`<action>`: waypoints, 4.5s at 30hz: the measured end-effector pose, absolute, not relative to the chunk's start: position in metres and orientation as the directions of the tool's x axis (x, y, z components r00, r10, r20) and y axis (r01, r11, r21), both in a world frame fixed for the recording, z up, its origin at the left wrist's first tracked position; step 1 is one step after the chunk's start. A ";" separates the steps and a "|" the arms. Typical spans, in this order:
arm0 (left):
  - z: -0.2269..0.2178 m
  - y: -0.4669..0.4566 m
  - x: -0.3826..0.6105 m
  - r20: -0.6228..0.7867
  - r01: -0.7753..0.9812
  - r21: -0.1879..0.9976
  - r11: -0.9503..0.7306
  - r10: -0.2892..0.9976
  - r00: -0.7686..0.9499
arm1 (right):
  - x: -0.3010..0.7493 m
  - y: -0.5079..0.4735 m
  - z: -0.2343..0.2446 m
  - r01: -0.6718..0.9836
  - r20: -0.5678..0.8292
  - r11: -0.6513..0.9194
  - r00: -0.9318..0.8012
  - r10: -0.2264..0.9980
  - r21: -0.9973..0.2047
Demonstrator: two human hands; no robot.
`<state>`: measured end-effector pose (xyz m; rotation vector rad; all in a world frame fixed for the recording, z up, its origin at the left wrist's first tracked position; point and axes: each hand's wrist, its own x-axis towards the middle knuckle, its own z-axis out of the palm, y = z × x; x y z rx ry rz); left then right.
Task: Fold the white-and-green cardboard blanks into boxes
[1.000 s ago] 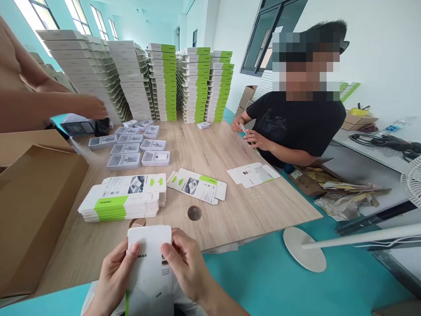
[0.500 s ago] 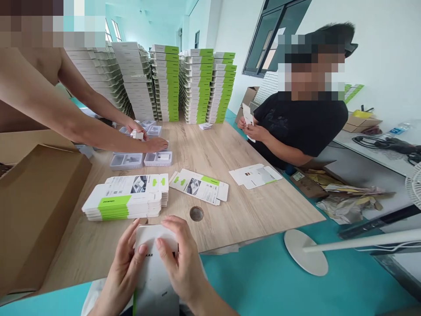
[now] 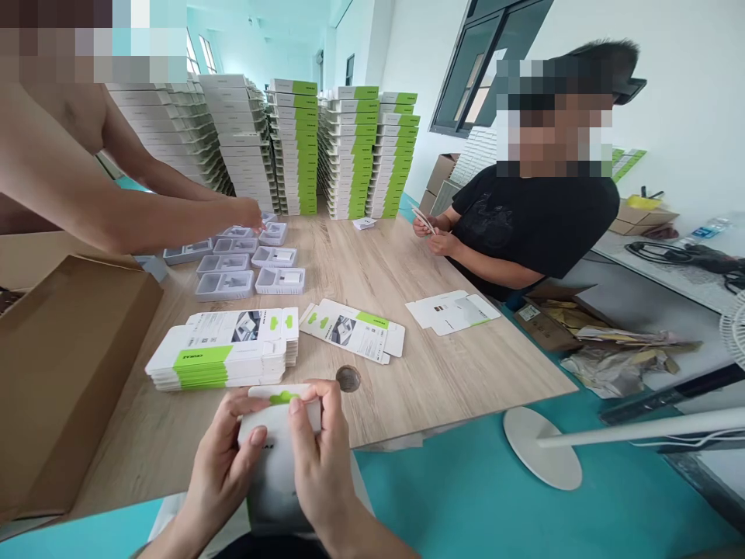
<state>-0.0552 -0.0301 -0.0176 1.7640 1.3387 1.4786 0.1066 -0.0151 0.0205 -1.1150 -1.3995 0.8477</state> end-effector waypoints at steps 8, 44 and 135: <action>0.035 -0.014 -0.024 0.417 0.112 0.908 -0.404 0.845 -0.334 | 0.094 0.004 0.047 0.215 0.699 0.666 0.159 0.698 -0.714; -0.009 0.011 -0.010 0.272 -0.016 0.950 -0.311 0.854 -0.444 | 0.079 0.012 0.018 -0.131 0.165 0.199 0.232 0.959 -0.971; -0.028 -0.008 -0.023 -0.144 -0.261 0.952 0.159 0.987 0.074 | 0.212 0.052 0.051 0.229 -0.030 0.038 -0.285 0.958 -0.973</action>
